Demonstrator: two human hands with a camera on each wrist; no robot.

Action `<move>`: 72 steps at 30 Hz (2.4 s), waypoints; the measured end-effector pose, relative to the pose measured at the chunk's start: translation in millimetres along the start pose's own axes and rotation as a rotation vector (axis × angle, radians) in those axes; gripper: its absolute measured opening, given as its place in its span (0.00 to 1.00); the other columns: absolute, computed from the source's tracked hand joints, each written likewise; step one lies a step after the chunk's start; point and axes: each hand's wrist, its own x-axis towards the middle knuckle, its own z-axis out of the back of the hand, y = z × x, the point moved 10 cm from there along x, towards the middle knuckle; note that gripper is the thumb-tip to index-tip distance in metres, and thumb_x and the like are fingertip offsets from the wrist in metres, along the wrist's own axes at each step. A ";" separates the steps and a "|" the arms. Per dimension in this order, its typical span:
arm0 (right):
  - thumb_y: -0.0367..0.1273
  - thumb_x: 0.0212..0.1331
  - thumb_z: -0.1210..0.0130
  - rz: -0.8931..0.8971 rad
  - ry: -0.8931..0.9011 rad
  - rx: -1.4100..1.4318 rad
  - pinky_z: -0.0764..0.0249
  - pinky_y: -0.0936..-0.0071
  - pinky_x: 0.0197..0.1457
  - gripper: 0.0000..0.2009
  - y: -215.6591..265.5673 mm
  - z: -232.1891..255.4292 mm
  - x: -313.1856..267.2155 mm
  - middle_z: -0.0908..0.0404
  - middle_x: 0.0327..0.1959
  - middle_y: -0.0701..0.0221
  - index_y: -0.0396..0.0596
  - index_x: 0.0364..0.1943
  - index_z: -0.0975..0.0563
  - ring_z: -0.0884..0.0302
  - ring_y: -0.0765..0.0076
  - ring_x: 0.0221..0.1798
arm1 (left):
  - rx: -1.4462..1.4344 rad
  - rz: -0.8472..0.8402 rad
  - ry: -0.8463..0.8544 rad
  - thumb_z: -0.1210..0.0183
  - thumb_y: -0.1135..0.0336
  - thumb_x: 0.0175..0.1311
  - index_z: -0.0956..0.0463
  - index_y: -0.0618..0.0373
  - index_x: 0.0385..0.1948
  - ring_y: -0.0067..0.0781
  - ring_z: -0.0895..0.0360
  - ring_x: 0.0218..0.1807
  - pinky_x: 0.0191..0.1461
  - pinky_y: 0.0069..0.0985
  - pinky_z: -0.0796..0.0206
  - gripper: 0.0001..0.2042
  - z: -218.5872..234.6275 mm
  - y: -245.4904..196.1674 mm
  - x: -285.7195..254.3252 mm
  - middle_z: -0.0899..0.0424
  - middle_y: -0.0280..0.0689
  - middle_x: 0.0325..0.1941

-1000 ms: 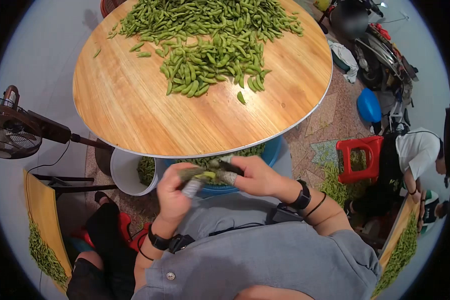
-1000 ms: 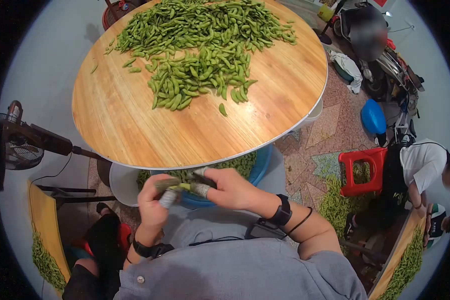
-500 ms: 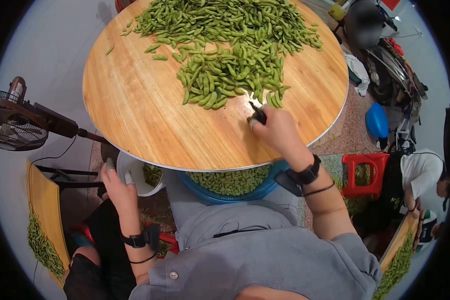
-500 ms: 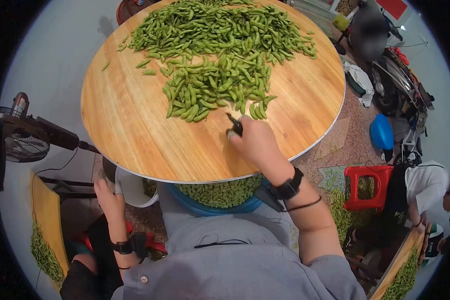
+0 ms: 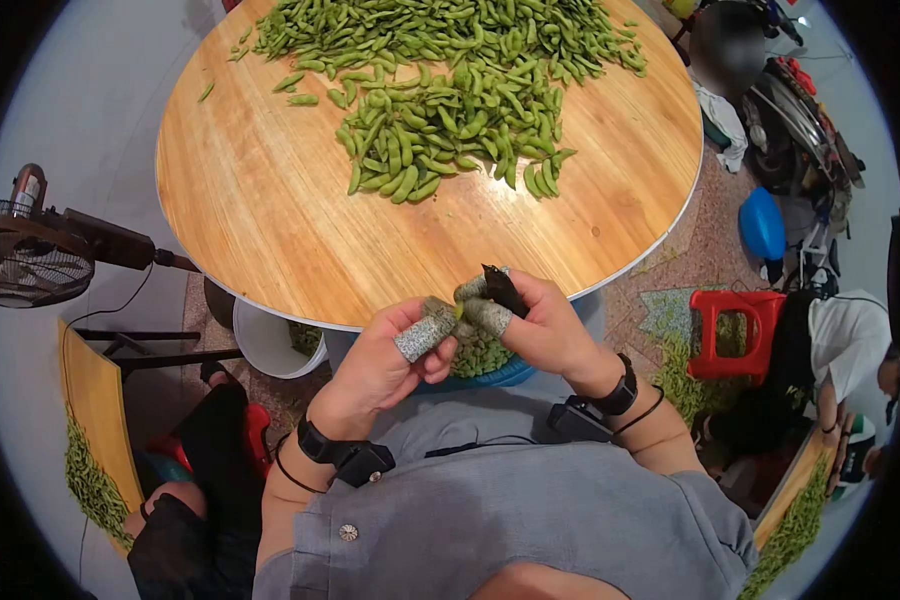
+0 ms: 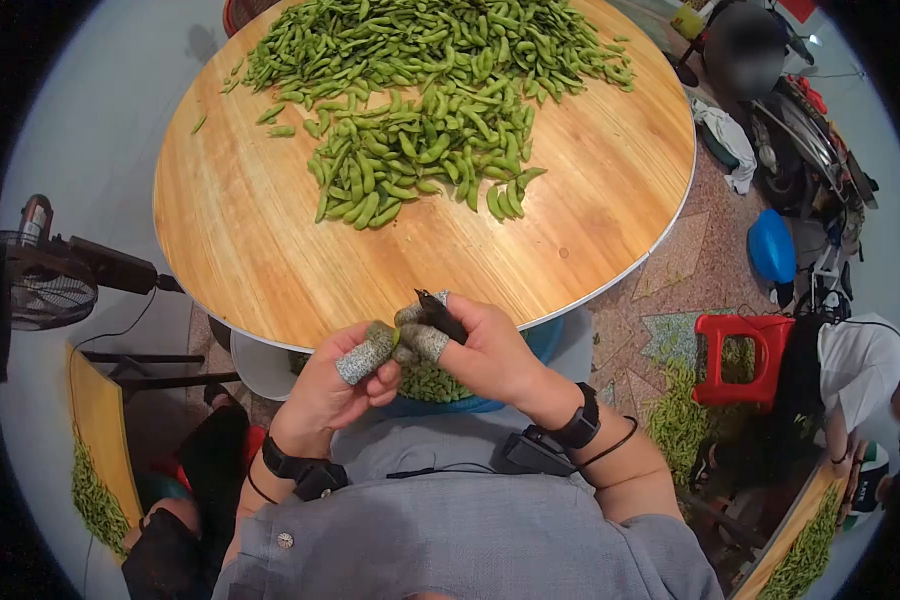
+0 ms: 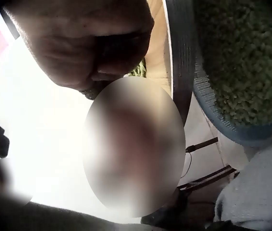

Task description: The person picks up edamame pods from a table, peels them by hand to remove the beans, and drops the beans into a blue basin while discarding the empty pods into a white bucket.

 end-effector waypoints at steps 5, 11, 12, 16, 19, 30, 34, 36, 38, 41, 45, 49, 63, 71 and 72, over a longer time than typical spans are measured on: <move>0.29 0.59 0.52 -0.053 0.057 -0.229 0.29 0.73 0.49 0.18 4.8 0.3 -10.7 0.22 0.42 0.62 0.36 0.54 0.31 0.23 0.68 0.45 | 0.434 -0.207 -0.263 0.49 0.71 0.66 0.27 0.60 0.40 0.17 0.28 0.27 0.31 0.15 0.34 0.06 19.7 -26.2 -4.4 0.21 0.32 0.29; 0.22 0.57 0.61 0.009 0.192 -0.368 0.30 0.79 0.40 0.24 11.3 -13.8 -14.5 0.25 0.34 0.73 0.41 0.61 0.36 0.29 0.79 0.35 | 0.667 -0.293 -0.286 0.47 0.71 0.65 0.27 0.60 0.40 0.16 0.27 0.28 0.31 0.15 0.34 0.06 12.7 -30.4 -6.7 0.21 0.31 0.30; 0.21 0.55 0.62 -0.003 0.190 -0.350 0.29 0.79 0.40 0.25 9.5 -13.6 -15.0 0.25 0.34 0.74 0.42 0.61 0.36 0.29 0.79 0.35 | 0.667 -0.294 -0.286 0.47 0.71 0.65 0.27 0.60 0.40 0.16 0.27 0.28 0.31 0.15 0.34 0.06 11.9 -28.9 -7.0 0.21 0.31 0.30; 0.21 0.56 0.62 -0.016 0.153 -0.230 0.31 0.81 0.39 0.26 4.7 -13.6 -14.5 0.26 0.34 0.76 0.43 0.62 0.37 0.30 0.80 0.34 | 1.314 -0.631 -0.323 0.46 0.70 0.65 0.27 0.61 0.37 0.15 0.27 0.29 0.31 0.16 0.35 0.05 -17.2 -51.0 -19.3 0.21 0.30 0.30; 0.23 0.60 0.60 -0.062 0.180 -0.113 0.36 0.86 0.29 0.23 -9.2 -14.7 -9.7 0.29 0.29 0.79 0.48 0.62 0.36 0.35 0.85 0.26 | 1.871 -0.960 -0.277 0.46 0.69 0.65 0.27 0.61 0.35 0.17 0.28 0.27 0.30 0.17 0.35 0.06 -48.7 -50.4 -31.9 0.22 0.30 0.28; 0.29 0.66 0.60 -0.559 0.247 0.545 0.53 0.88 0.18 0.18 -25.7 -26.7 -30.7 0.35 0.23 0.80 0.58 0.60 0.35 0.49 0.89 0.17 | 0.680 -0.215 -0.303 0.42 0.67 0.62 0.25 0.59 0.34 0.23 0.27 0.23 0.26 0.20 0.35 0.07 19.6 -27.7 -1.1 0.22 0.33 0.23; 0.29 0.66 0.59 -0.551 0.184 0.434 0.53 0.89 0.18 0.18 -28.7 -25.4 -31.0 0.34 0.24 0.82 0.59 0.60 0.35 0.50 0.90 0.18 | 1.817 -0.910 -0.307 0.37 0.71 0.49 0.25 0.60 0.33 0.44 0.25 0.26 0.28 0.31 0.33 0.10 -52.2 -53.8 -25.0 0.25 0.44 0.23; 0.29 0.66 0.59 -0.539 0.160 0.416 0.52 0.89 0.19 0.18 -25.3 -24.4 -31.2 0.34 0.24 0.82 0.59 0.60 0.35 0.49 0.89 0.18 | 1.947 -0.926 -0.303 0.37 0.72 0.47 0.26 0.60 0.31 0.46 0.26 0.26 0.28 0.33 0.33 0.10 -55.6 -48.0 -27.0 0.26 0.45 0.23; 0.29 0.65 0.59 -0.531 0.141 0.396 0.52 0.89 0.19 0.18 -24.5 -21.9 -32.6 0.34 0.24 0.82 0.59 0.60 0.35 0.48 0.89 0.19 | 2.077 -0.941 -0.309 0.37 0.72 0.45 0.26 0.59 0.30 0.49 0.26 0.27 0.29 0.35 0.33 0.10 -59.0 -42.6 -23.3 0.26 0.45 0.23; 0.29 0.65 0.59 -0.486 0.154 0.354 0.50 0.89 0.20 0.19 -24.5 -20.4 -32.8 0.34 0.24 0.82 0.58 0.60 0.35 0.47 0.89 0.19 | 2.095 -1.000 -0.355 0.41 0.71 0.54 0.28 0.60 0.29 0.39 0.28 0.22 0.25 0.31 0.36 0.06 -65.0 -41.9 -22.7 0.26 0.41 0.21; 0.27 0.59 0.58 -0.317 0.191 0.324 0.43 0.85 0.21 0.15 -17.3 -15.2 -34.2 0.30 0.26 0.78 0.49 0.51 0.30 0.39 0.85 0.21 | 0.555 -0.226 -0.291 0.54 0.67 0.68 0.29 0.58 0.33 0.23 0.33 0.19 0.23 0.20 0.42 0.07 2.1 -16.0 -2.1 0.30 0.30 0.19; 0.30 0.57 0.51 0.292 -0.168 -0.339 0.33 0.78 0.27 0.15 12.2 14.5 -26.8 0.25 0.27 0.71 0.44 0.49 0.29 0.31 0.78 0.25 | 0.627 -0.187 -0.290 0.53 0.68 0.68 0.28 0.59 0.33 0.16 0.36 0.19 0.23 0.17 0.43 0.07 6.5 -13.0 -5.0 0.30 0.29 0.19; 0.33 0.46 0.41 0.154 0.004 -0.826 0.29 0.64 0.33 0.11 10.9 -1.4 -28.1 0.26 0.23 0.60 0.42 0.30 0.27 0.24 0.55 0.29 | 1.547 -0.471 0.047 0.52 0.71 0.63 0.29 0.62 0.38 0.25 0.26 0.30 0.37 0.24 0.33 0.07 -32.0 -2.5 -11.9 0.23 0.36 0.29; 0.29 0.48 0.42 0.362 -0.009 -0.808 0.29 0.62 0.32 0.09 32.1 3.6 -29.9 0.26 0.26 0.58 0.45 0.35 0.24 0.27 0.49 0.29 | 1.290 -0.398 -0.616 0.46 0.71 0.62 0.27 0.61 0.36 0.19 0.30 0.33 0.38 0.21 0.35 0.05 58.3 -62.8 -90.4 0.23 0.34 0.30; 0.31 0.48 0.42 0.295 -0.079 -0.870 0.30 0.62 0.32 0.09 35.5 17.4 -19.0 0.26 0.26 0.57 0.45 0.34 0.25 0.27 0.49 0.29 | 1.200 -0.438 -0.706 0.46 0.72 0.62 0.27 0.62 0.35 0.18 0.31 0.34 0.38 0.20 0.35 0.05 72.6 -71.4 -106.7 0.23 0.32 0.30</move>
